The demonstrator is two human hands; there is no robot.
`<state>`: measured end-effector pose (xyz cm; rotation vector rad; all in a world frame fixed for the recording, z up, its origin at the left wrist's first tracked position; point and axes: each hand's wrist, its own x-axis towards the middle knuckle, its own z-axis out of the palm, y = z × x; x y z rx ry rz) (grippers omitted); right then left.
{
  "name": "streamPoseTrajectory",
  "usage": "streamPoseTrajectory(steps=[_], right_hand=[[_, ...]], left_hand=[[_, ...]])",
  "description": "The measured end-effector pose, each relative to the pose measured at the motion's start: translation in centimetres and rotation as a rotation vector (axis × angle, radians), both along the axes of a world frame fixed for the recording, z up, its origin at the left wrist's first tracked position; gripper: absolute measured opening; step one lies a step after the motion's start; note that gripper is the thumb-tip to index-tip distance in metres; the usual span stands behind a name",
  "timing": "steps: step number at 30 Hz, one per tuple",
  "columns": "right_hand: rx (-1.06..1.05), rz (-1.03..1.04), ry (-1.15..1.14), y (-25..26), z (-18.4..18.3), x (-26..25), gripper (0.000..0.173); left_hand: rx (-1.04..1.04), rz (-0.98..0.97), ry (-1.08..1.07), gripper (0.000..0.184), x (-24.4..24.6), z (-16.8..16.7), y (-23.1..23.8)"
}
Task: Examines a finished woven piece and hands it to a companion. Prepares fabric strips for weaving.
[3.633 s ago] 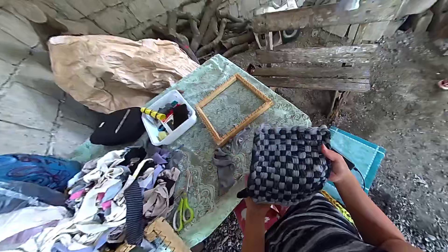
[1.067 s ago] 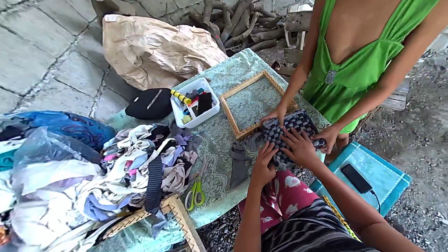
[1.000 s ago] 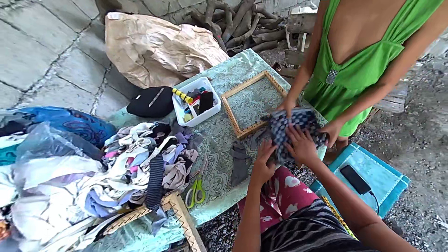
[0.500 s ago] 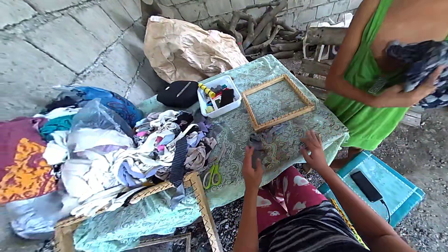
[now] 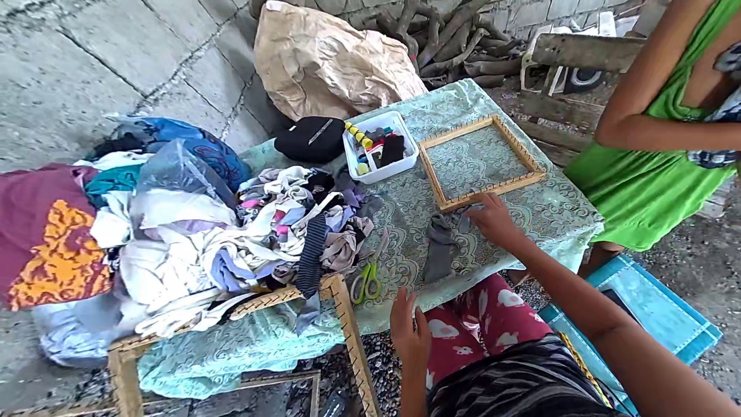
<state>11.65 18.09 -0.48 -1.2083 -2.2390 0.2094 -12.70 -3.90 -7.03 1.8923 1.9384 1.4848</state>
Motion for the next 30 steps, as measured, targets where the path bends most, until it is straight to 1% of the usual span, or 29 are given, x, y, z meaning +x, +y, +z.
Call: streamPoseTrajectory(steps=[2, 5, 8, 10, 11, 14, 18, 24, 27, 28, 29, 30], right_hand=[[0.019, 0.064, -0.122, 1.7, 1.0, -0.5, 0.023], [-0.016, 0.138, -0.280, 3.8, 1.4, -1.1, 0.016], [0.023, 0.199, -0.351, 5.6, 0.2, -1.0, 0.008], [0.029, 0.244, -0.375, 6.3, 0.3, -1.0, 0.005], [0.019, 0.260, -0.378, 6.4, 0.7, -1.0, 0.005], [-0.115, 0.313, -0.427, 6.9, 2.3, -0.5, 0.011], [-0.069, 0.365, -0.384, 8.0, 2.4, 0.2, 0.006], [-0.163, 0.369, -0.572, 7.4, 6.9, -0.4, 0.012], [-0.149, 0.361, -0.473, 8.0, 7.4, -0.7, 0.011], [-0.210, 0.340, -0.419, 7.7, 8.4, -1.2, 0.014], [-0.252, 0.319, -0.317, 7.4, 9.2, -1.8, 0.016], [-0.283, 0.304, -0.169, 7.2, 9.7, -2.3, 0.017]], left_hand=[[-0.008, 0.004, 0.017, 0.034, -0.2, -0.1, -1.1], [-0.026, 0.027, 0.044, 0.034, -1.1, -0.1, -3.0], [-0.050, 0.051, 0.067, 0.031, -2.1, -1.1, -4.3], [-0.078, 0.066, 0.051, 0.030, -2.5, -1.6, -4.9], [-0.087, 0.068, 0.042, 0.031, -2.7, -1.8, -5.1], [-0.081, 0.070, 0.033, 0.031, -2.9, -2.1, -5.3], [-0.050, 0.065, 0.008, 0.032, -2.7, -2.4, -5.0], [-0.024, 0.031, 0.006, 0.032, -3.1, -2.3, -4.4], [-0.028, 0.041, -0.004, 0.031, -3.5, -2.3, -4.5], [-0.034, 0.039, -0.008, 0.031, -3.7, -2.2, -4.5], [-0.041, 0.035, -0.019, 0.031, -3.9, -2.2, -4.6], [-0.047, 0.036, -0.031, 0.031, -4.0, -2.2, -4.6]])
